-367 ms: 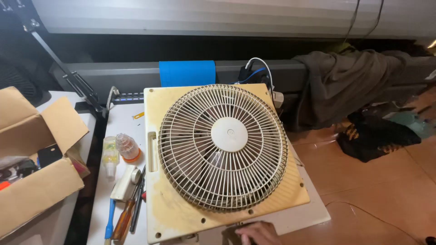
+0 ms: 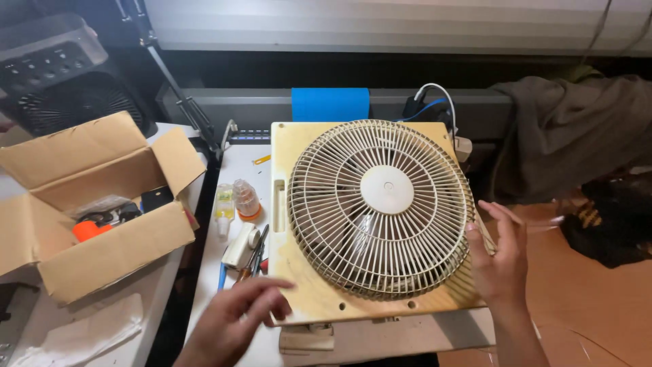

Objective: Disassembling a box fan, removing the front grille, and repairing internal wiring using a screwdriver.

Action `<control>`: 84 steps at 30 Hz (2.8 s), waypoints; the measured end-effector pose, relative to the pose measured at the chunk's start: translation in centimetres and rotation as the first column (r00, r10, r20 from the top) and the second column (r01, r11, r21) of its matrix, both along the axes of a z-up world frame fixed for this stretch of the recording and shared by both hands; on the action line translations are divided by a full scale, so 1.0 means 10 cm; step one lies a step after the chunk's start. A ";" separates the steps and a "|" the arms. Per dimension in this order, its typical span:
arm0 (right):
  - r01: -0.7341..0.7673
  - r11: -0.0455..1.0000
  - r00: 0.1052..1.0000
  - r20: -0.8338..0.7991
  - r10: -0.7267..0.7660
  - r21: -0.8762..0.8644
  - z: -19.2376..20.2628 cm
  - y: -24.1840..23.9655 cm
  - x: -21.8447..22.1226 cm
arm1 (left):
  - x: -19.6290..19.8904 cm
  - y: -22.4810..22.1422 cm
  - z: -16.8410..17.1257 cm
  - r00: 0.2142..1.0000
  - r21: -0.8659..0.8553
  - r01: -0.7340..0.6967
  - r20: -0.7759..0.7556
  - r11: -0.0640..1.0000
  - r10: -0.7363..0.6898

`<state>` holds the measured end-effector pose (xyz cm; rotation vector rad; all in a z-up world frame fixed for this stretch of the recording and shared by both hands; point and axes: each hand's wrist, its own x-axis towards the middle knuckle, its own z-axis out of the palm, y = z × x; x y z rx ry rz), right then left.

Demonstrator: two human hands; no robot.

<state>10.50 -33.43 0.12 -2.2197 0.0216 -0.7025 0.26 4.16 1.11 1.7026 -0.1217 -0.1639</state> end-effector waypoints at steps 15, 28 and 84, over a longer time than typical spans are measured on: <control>0.110 0.980 0.871 -0.491 -0.013 0.168 0.18 0.11 -0.01 | 0.63 -0.39 -0.02 0.943 0.413 -0.276 -0.058 0.868 0.328; -0.089 0.873 0.984 -0.096 0.153 0.480 0.58 -0.10 -0.17 | 0.56 -0.28 -0.05 0.836 -0.296 -0.384 0.291 0.875 0.465; -0.363 0.645 0.917 0.133 0.377 0.672 0.54 -0.80 1.07 | 1.71 0.10 0.49 0.896 -0.597 -0.175 0.232 0.783 0.378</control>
